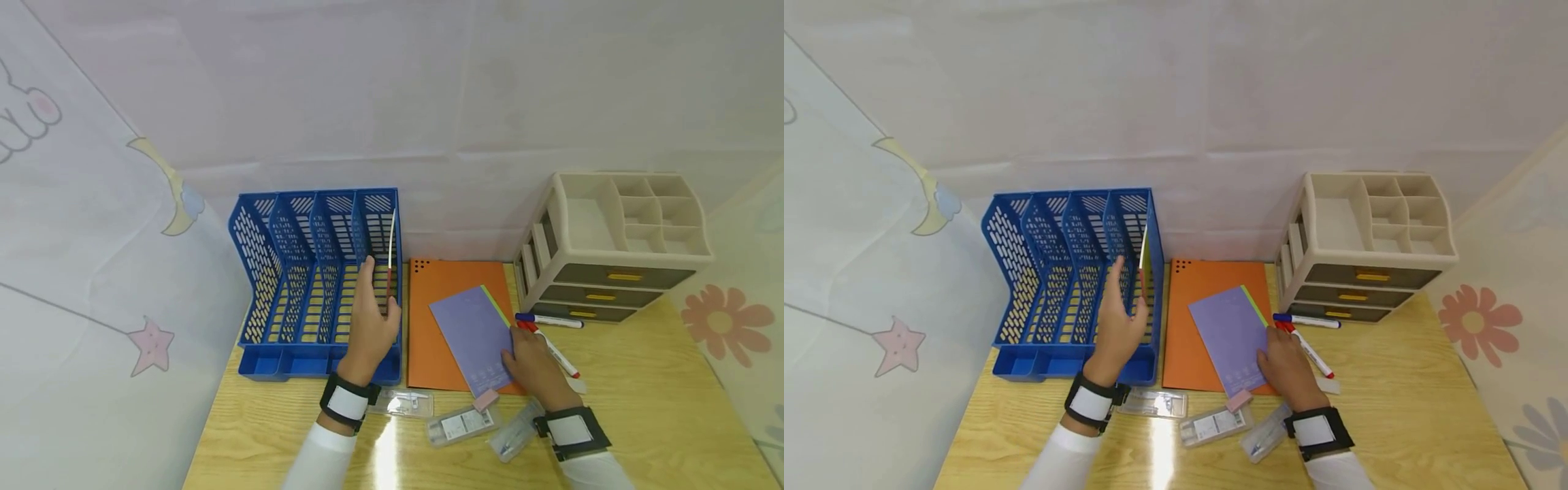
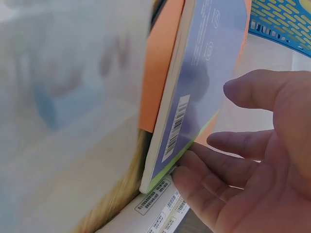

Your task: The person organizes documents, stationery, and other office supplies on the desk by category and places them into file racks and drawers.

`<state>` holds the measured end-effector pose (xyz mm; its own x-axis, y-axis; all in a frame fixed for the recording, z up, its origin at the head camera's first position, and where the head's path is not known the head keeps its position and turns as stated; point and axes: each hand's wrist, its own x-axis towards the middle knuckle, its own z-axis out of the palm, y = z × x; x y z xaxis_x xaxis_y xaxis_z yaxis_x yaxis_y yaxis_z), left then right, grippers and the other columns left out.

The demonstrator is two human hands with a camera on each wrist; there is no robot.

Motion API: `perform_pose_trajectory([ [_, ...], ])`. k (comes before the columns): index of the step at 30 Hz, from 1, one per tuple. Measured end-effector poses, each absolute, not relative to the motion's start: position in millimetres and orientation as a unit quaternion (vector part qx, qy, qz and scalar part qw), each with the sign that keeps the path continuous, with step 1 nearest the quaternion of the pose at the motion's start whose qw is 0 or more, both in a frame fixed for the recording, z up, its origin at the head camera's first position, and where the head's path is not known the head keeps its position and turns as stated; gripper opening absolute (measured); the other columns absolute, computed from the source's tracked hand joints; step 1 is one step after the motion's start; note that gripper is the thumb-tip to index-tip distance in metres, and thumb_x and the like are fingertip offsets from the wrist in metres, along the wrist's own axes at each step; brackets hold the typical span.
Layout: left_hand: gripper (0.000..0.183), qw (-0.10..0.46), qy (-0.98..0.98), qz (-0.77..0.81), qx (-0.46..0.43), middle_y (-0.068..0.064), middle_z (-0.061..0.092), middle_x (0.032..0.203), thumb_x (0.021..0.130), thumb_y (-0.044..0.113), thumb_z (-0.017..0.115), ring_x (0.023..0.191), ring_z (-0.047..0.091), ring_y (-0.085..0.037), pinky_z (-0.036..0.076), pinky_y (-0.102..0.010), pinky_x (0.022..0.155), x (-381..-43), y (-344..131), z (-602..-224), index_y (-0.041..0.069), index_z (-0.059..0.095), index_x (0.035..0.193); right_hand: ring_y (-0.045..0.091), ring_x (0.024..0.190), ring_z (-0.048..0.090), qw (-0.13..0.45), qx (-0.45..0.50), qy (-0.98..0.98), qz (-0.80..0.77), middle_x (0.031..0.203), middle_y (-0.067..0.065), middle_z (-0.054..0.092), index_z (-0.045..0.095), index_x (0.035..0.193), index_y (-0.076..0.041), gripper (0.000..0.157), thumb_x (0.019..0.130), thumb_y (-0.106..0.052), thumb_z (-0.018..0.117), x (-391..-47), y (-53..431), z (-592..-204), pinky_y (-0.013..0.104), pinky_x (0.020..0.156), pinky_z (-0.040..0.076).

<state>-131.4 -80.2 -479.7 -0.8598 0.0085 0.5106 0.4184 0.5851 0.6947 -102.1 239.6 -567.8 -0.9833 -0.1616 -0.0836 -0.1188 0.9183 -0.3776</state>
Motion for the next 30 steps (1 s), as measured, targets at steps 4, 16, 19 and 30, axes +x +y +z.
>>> perform_pose_trajectory([
  [4, 0.079, 0.277, -0.862, -0.393, -0.160, -0.018, 0.028, 0.168, 0.092, -0.003, 0.064, 0.156, 0.026, -0.036, 0.033, -0.052, 0.123, -110.6, -77.0, -477.4, 0.000, 0.025, 0.161, 0.056, 0.122, 0.052, 0.047, -0.074, 0.978, -0.190, 0.135, 0.039, 0.056, 0.049, 0.135, 0.020, 0.057, 0.095, -0.016, 0.068, -102.3, 240.0, -568.2, 0.067, 0.106, 0.044],
  [16, 0.059, 0.309, -0.833, -0.382, -0.255, -0.024, 0.049, 0.153, 0.091, -0.004, 0.060, 0.141, 0.050, -0.039, 0.043, -0.038, 0.117, -81.0, -46.3, -496.3, -0.008, 0.044, 0.148, 0.057, 0.128, 0.050, 0.046, -0.072, 0.976, -0.199, 0.136, 0.041, 0.054, 0.047, 0.136, 0.021, 0.057, 0.096, -0.015, 0.066, -98.4, 238.9, -568.7, 0.068, 0.111, 0.039],
  [19, 0.059, 0.273, -0.844, -0.386, -0.255, -0.022, 0.052, 0.151, 0.089, -0.004, 0.062, 0.140, 0.053, -0.035, 0.049, -0.040, 0.112, -76.4, -36.2, -506.8, -0.007, 0.047, 0.146, 0.058, 0.131, 0.047, 0.053, -0.066, 0.975, -0.207, 0.138, 0.041, 0.053, 0.046, 0.137, 0.021, 0.058, 0.096, -0.016, 0.065, -98.0, 238.2, -568.3, 0.068, 0.113, 0.036],
  [30, 0.064, -0.017, -0.865, -0.488, -0.116, -0.010, 0.036, 0.165, 0.100, 0.008, 0.057, 0.151, 0.038, -0.026, 0.043, -0.050, 0.117, -72.0, -2.6, -544.7, 0.015, 0.034, 0.159, 0.058, 0.136, 0.042, 0.064, -0.055, 0.970, -0.229, 0.142, 0.041, 0.049, 0.045, 0.140, 0.019, 0.059, 0.097, -0.017, 0.063, -97.1, 237.6, -567.2, 0.069, 0.114, 0.033],
])
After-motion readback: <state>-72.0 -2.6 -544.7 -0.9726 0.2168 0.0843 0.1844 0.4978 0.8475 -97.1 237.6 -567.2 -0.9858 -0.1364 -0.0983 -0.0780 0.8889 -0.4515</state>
